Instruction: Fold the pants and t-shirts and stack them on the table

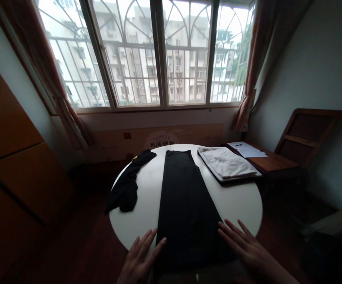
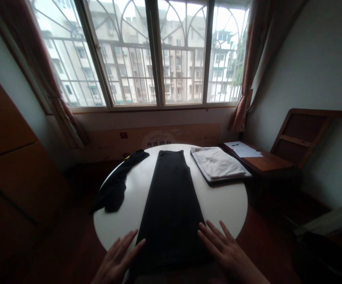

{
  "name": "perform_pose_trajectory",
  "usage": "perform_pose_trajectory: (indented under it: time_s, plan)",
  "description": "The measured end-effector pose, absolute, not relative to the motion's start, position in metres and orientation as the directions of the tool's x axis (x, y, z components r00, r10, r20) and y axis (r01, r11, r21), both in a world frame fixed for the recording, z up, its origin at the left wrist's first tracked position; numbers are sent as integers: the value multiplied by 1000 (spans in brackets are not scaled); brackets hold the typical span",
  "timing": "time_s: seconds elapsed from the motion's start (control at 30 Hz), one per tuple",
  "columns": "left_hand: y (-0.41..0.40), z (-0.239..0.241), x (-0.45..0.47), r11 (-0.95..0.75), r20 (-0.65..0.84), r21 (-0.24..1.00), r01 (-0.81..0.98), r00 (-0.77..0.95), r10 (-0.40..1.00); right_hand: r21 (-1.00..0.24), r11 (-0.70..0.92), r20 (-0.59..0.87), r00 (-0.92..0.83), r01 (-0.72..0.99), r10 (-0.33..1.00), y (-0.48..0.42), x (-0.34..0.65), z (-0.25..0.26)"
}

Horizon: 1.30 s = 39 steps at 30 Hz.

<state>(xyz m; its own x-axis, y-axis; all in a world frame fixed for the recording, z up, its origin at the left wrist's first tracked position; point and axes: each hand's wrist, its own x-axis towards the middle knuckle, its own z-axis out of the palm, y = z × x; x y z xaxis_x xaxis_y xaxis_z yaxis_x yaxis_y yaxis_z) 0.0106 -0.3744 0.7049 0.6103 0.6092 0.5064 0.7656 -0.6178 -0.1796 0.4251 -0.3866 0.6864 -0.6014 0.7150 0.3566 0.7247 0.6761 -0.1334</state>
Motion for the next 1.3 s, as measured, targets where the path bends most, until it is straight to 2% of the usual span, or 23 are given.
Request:
perform_pose_trajectory:
  time_s: [0.2,0.33,0.53,0.6,0.87,1.03,1.3]
  plan:
    - [-378,705,18,-637,525,-191,747,626,577,-81,602,302,-556,795,774,-392,423,689]
    - [-378,707,13,-674,532,-155,723,636,560,-40,598,347,-550,800,759,-391,433,673]
    - [-381,711,13,-678,562,-151,719,627,539,93,665,573,-586,741,573,-391,432,664]
    - [-381,712,14,-673,577,-123,730,604,550,103,658,614,-568,746,548,-392,429,664]
    - [-371,710,9,-729,641,-22,684,569,515,136,714,675,-592,687,441,-389,429,667]
    - [-366,710,11,-750,669,-39,661,574,471,110,716,693,-570,690,442,-393,426,683]
    - [-363,711,15,-766,690,-58,640,580,432,178,710,770,-546,681,330,-391,429,680]
